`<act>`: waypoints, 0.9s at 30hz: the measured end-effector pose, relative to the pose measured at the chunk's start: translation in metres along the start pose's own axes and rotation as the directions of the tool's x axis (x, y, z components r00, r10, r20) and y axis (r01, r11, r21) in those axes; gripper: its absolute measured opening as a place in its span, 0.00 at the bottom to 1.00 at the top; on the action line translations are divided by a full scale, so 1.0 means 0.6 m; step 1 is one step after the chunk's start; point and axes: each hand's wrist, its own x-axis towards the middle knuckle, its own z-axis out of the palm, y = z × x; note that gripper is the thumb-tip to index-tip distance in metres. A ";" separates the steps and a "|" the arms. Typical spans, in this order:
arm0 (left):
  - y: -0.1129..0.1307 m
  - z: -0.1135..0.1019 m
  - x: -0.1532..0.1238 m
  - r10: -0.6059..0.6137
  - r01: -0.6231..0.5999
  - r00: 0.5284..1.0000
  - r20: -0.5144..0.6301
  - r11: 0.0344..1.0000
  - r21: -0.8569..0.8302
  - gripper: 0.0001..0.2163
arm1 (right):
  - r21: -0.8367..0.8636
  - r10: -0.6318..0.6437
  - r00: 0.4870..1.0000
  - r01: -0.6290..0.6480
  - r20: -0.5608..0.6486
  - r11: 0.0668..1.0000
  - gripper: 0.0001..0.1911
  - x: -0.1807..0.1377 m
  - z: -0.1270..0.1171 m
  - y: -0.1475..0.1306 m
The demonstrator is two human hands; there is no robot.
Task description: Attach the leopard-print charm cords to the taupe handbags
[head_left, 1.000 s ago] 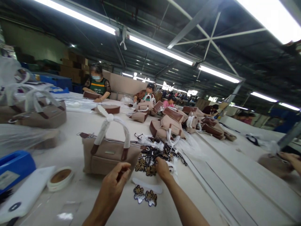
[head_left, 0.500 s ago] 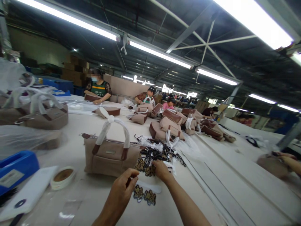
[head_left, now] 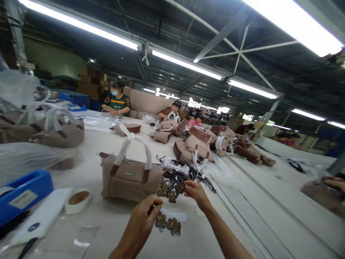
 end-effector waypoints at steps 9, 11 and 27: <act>0.035 -0.014 0.018 0.046 -0.046 0.999 -0.002 0.995 -0.083 0.12 | 0.311 -0.138 0.975 0.078 0.175 0.947 0.16 -0.133 0.038 -0.154; 0.042 -0.020 0.015 0.002 0.004 0.999 0.039 0.988 -0.152 0.12 | 0.287 -0.202 0.970 0.157 0.136 0.945 0.12 -0.152 0.052 -0.179; 0.028 -0.094 -0.006 -0.119 0.111 0.993 -0.006 0.940 -0.322 0.10 | 0.120 -0.454 0.891 0.449 0.015 0.885 0.05 -0.185 0.128 -0.239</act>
